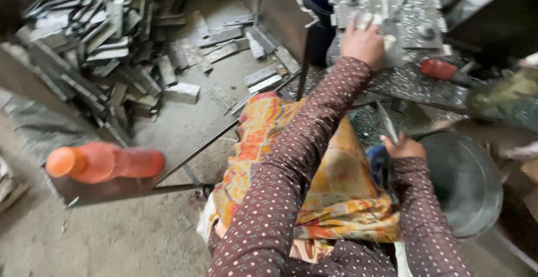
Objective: The person sits on the floor and repeatedly places small metal brackets into a punch press machine. They operate the lever to punch holes in each bracket, then remove and set the finished pieces aside. The process is repeated continuously throughout the clip.
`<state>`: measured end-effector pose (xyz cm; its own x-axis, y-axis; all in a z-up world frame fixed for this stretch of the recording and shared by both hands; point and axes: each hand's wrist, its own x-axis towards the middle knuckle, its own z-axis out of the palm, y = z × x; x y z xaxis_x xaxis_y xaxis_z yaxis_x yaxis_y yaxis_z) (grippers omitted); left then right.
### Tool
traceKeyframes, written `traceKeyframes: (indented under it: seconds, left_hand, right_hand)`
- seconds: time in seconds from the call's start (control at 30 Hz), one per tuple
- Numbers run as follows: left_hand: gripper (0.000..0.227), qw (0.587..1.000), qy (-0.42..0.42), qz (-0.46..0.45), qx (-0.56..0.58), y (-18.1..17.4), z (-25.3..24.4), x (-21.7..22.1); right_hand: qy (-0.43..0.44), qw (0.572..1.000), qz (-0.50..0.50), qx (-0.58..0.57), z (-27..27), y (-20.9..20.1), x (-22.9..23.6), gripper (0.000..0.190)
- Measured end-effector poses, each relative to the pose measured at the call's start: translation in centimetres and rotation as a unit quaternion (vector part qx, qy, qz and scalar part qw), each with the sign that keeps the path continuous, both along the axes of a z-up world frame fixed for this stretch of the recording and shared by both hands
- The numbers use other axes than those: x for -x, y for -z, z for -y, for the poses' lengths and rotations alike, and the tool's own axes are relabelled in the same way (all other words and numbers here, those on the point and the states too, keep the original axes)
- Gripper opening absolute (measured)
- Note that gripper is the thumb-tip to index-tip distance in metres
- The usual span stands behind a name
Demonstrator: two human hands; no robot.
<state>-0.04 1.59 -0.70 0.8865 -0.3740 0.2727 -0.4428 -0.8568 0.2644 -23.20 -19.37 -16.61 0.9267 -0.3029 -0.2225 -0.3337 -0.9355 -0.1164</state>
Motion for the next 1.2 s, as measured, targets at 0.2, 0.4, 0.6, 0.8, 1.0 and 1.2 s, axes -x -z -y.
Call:
traceKeyframes:
  seconds: [0.2,0.4,0.6,0.8,1.0,1.2]
  left_hand:
    - [0.031,0.973,-0.025,0.130,0.187,2.3,-11.7,7.7]
    - [0.043,0.912,-0.366,-0.182,-0.035,11.7,-31.1,7.4]
    - [0.027,0.909,-0.384,-0.158,-0.037,19.2,-39.7,7.7]
    - [0.030,0.918,-0.369,-0.144,0.002,19.9,-41.2,8.2]
    - [0.033,0.936,-0.340,-0.084,-0.029,18.9,-39.7,8.2]
    - [0.042,0.877,-0.425,-0.209,0.082,14.4,-41.8,6.1]
  right_hand:
    - [-0.003,0.996,0.001,-0.091,1.0,-5.4,-0.6,0.058]
    - [0.003,0.996,-0.083,-0.028,-0.4,-12.2,-2.8,0.057]
    - [0.003,0.995,-0.092,-0.021,-1.9,-14.0,-2.5,0.057]
    - [0.034,0.994,-0.100,-0.043,-2.7,-14.3,-3.0,0.051]
    - [0.021,0.995,-0.090,-0.036,-2.3,-14.0,-2.5,0.054]
    - [0.000,0.996,-0.085,-0.001,-1.9,-13.4,-3.1,0.056]
